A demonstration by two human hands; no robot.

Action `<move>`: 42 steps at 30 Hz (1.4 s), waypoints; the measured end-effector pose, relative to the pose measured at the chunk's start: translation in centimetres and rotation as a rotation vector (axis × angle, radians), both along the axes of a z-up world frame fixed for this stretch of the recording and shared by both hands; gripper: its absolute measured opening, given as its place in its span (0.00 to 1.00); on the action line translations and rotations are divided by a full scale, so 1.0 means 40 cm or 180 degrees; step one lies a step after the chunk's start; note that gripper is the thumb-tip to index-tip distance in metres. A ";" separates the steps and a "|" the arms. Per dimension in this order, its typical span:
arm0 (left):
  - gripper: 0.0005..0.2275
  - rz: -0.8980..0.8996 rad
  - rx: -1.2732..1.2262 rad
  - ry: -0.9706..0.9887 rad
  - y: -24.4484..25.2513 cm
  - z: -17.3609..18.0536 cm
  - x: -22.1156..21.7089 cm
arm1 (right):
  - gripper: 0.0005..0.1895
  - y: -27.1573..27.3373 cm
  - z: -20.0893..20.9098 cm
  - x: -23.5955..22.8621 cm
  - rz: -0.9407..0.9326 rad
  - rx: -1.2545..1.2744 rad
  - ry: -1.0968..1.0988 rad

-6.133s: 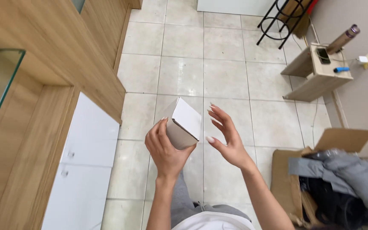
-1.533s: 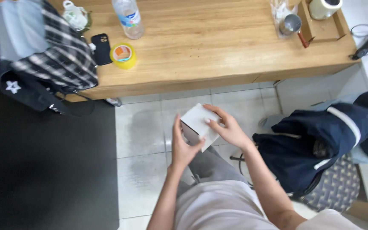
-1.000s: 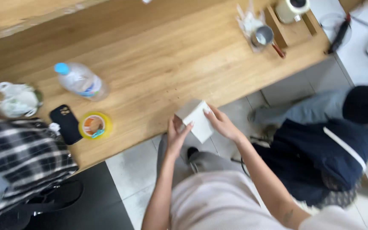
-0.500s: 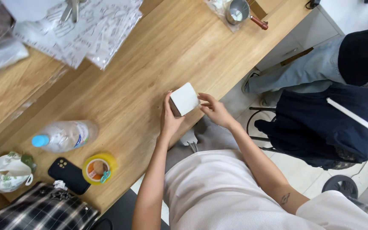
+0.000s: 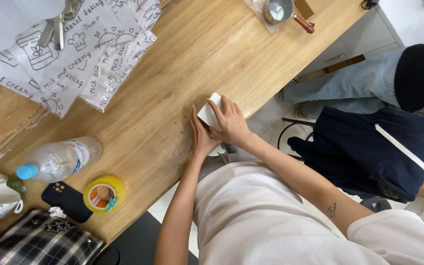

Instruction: Unbox and inspect small packages inside a candle studio.

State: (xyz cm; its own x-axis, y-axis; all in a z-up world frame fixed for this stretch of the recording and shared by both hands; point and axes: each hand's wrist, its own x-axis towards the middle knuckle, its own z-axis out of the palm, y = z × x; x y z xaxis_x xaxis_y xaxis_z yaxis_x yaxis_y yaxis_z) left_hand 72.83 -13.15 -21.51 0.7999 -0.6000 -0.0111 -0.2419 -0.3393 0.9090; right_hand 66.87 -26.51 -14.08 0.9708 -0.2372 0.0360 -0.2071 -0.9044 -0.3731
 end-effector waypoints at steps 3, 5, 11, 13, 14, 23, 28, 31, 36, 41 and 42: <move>0.55 0.0028 -0.0114 -0.0227 0.010 -0.003 -0.001 | 0.59 0.020 0.037 0.020 -0.0101 -0.0138 0.0221; 0.53 0.0052 -0.0082 -0.0297 0.021 -0.027 -0.009 | 0.60 0.015 0.027 0.017 -0.0031 -0.0180 0.0344; 0.43 0.0179 0.0107 -0.0494 0.023 -0.037 -0.006 | 0.64 -0.004 0.030 0.012 -0.0009 0.0143 0.0384; 0.41 0.0185 0.0138 -0.0504 0.016 -0.038 -0.005 | 0.64 -0.008 0.034 0.014 -0.0073 0.0153 0.0326; 0.40 0.0210 0.0132 -0.0567 0.014 -0.047 -0.003 | 0.63 -0.007 0.039 0.017 -0.0064 0.0082 0.0306; 0.37 0.0163 0.0337 -0.1013 0.004 -0.020 -0.006 | 0.59 -0.008 0.055 0.024 -0.0270 0.0043 0.0344; 0.42 -0.0043 0.0507 -0.1238 -0.001 0.010 0.002 | 0.58 -0.024 0.058 0.027 -0.0385 0.0347 0.0221; 0.44 -0.0162 0.0537 -0.1375 -0.002 0.019 -0.004 | 0.63 -0.016 0.073 0.038 -0.0601 0.0191 0.0947; 0.45 -0.0215 0.0164 -0.0959 -0.017 0.006 0.008 | 0.55 -0.028 0.038 0.046 -0.0667 0.0640 0.0679; 0.49 -0.0281 0.0265 -0.0431 0.035 0.003 0.038 | 0.46 -0.113 0.146 0.072 -0.0378 0.2134 0.0492; 0.51 -0.0298 0.0245 -0.0235 0.043 0.009 0.045 | 0.43 -0.139 0.156 0.074 -0.0237 0.2622 0.0455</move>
